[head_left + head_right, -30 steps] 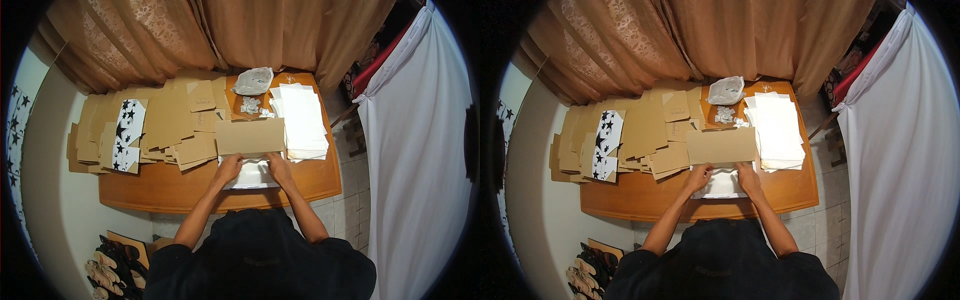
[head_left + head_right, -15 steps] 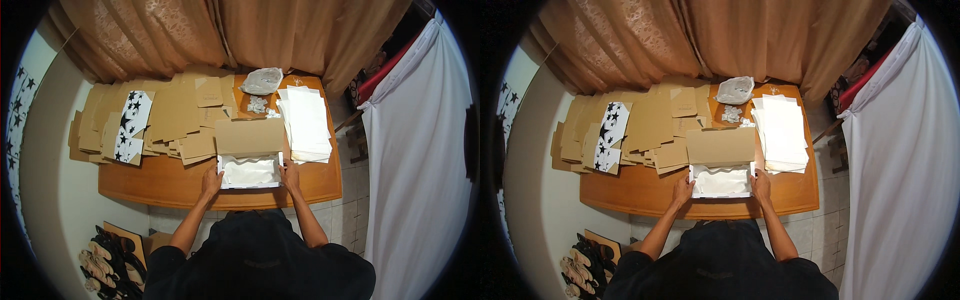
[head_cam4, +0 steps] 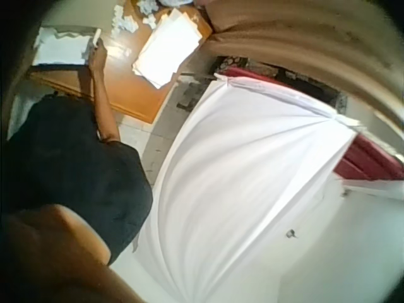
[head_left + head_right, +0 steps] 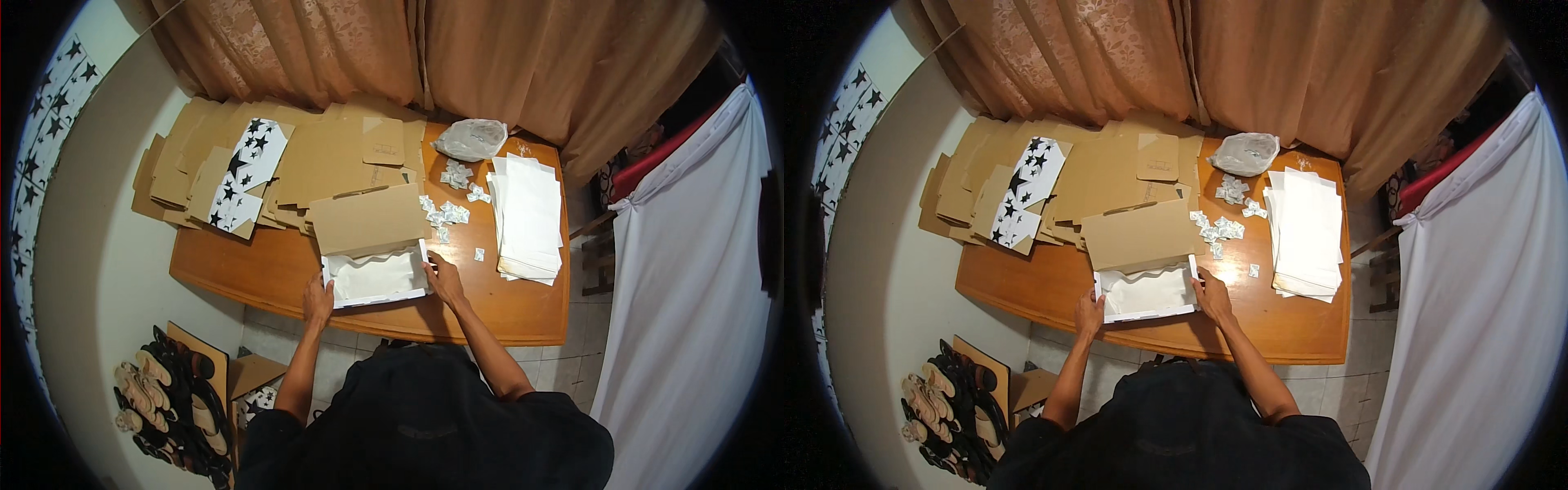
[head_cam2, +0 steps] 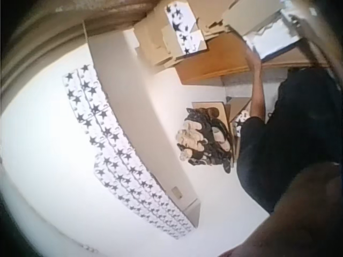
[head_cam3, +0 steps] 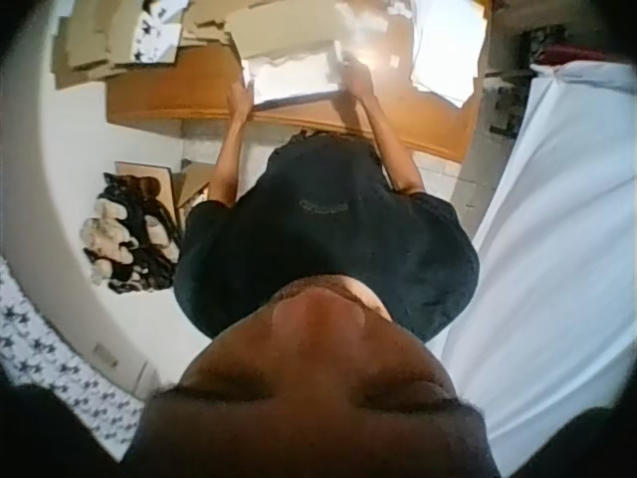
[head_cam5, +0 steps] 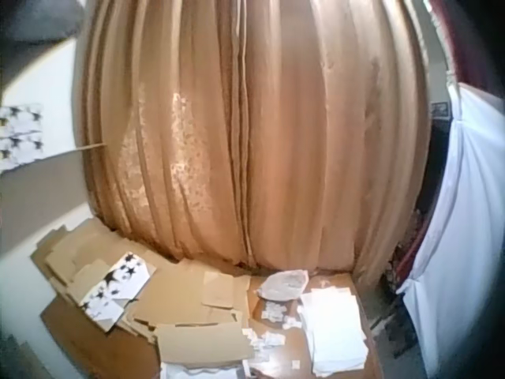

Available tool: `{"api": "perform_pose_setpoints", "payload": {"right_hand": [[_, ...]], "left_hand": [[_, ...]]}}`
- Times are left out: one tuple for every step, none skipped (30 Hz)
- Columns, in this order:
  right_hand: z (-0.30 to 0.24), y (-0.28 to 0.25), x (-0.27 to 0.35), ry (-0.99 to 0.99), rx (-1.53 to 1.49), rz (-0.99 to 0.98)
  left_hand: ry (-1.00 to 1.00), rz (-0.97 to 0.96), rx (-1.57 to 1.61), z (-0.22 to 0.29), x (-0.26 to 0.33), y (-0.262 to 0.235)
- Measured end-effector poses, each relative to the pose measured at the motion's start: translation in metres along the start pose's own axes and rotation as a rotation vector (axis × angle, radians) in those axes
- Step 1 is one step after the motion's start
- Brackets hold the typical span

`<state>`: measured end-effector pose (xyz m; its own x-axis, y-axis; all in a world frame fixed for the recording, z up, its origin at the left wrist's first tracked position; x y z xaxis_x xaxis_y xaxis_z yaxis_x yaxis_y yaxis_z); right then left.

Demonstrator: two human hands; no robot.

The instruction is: Folding cardboard shoe boxes, placing tissue paper and packets inside, and stacking them on shelves.

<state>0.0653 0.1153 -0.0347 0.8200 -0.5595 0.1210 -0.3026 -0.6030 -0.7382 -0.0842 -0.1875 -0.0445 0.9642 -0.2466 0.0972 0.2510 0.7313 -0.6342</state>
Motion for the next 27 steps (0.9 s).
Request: {"api": "perform_pose_setpoints", "payload": {"right_hand": [[0.003,-0.001,0.001,0.029,-0.063,-0.015],[0.007,-0.002,0.002,0.059,-0.127,-0.027],[0.008,-0.006,0.002,0.062,-0.128,-0.022],[0.013,-0.01,0.005,0.065,-0.13,0.004],[0.018,-0.014,0.007,0.071,-0.131,0.032],[0.022,-0.019,0.011,0.081,-0.132,0.041],[0.027,-0.024,0.012,0.095,-0.129,0.058],[0.033,-0.03,0.014,0.112,-0.127,0.078],[0.037,-0.037,0.017,0.133,-0.111,0.101],[0.043,-0.043,0.02,0.148,-0.111,0.115],[0.049,-0.048,0.023,0.159,-0.112,0.136],[0.055,-0.054,0.027,0.172,-0.113,0.158],[0.063,-0.059,0.03,0.191,-0.115,0.174],[0.071,-0.064,0.033,0.218,-0.121,0.202],[0.077,-0.069,0.037,0.243,-0.128,0.227],[0.083,-0.073,0.04,0.261,-0.13,0.239],[0.089,-0.077,0.044,0.305,-0.145,0.236],[0.095,-0.081,0.047,0.348,-0.161,0.233],[0.099,-0.084,0.049,0.363,-0.165,0.242],[0.102,-0.087,0.05,0.363,-0.16,0.25],[0.107,-0.09,0.052,0.366,-0.153,0.259],[0.111,-0.089,0.052,0.373,-0.157,0.263],[0.114,-0.088,0.051,0.351,-0.149,0.285],[0.117,-0.088,0.05,0.33,-0.14,0.307],[0.122,-0.088,0.047,0.335,-0.142,0.308],[0.126,-0.088,0.042,0.348,-0.148,0.283],[0.13,-0.087,0.039,0.362,-0.155,0.256]], "left_hand": [[-0.023,-0.024,-0.088,0.013,0.001,-0.004],[-0.017,-0.035,-0.086,0.025,0.003,-0.003],[0.135,0.057,-0.163,0.042,0.006,-0.006],[0.289,0.146,-0.238,0.057,0.01,-0.005],[0.298,0.135,-0.235,0.072,0.009,-0.001],[0.394,0.075,-0.066,0.089,0.007,0.004],[0.488,0.01,0.105,0.107,0.005,0.013],[0.499,-0.006,0.109,0.125,0.004,0.023],[0.5,-0.12,0.208,0.144,0.004,0.038],[0.496,-0.231,0.304,0.16,0.005,0.053],[0.516,-0.291,0.315,0.17,0.006,0.073],[0.537,-0.351,0.325,0.179,0.007,0.093],[0.552,-0.424,0.307,0.19,0.01,0.11],[0.562,-0.447,0.308,0.198,0.013,0.127],[0.518,-0.546,0.349,0.206,0.016,0.144],[0.471,-0.643,0.387,0.211,0.019,0.159],[0.416,-0.725,0.347,0.215,0.022,0.171],[0.421,-0.744,0.343,0.215,0.023,0.183],[0.373,-0.786,0.318,0.215,0.025,0.194],[0.325,-0.824,0.292,0.213,0.025,0.205],[0.324,-0.841,0.281,0.212,0.027,0.215],[0.326,-0.849,0.277,0.206,0.026,0.226],[0.315,-0.848,0.267,0.198,0.025,0.236],[0.303,-0.848,0.257,0.197,0.024,0.243],[0.303,-0.853,0.254,0.196,0.022,0.25],[0.257,-0.862,0.247,0.194,0.019,0.257],[0.21,-0.871,0.24,0.192,0.018,0.264]]}}
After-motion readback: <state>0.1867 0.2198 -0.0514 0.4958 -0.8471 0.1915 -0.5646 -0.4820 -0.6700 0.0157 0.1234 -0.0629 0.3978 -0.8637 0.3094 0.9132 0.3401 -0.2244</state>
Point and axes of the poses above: each hand's wrist, its own x-axis away from the middle knuckle, its own y-axis out of the palm, z = x × y, the point moved 2 cm from there along -x, towards the middle knuckle, and after that the axes turned 13 degrees about x, right-handed, at the moved point
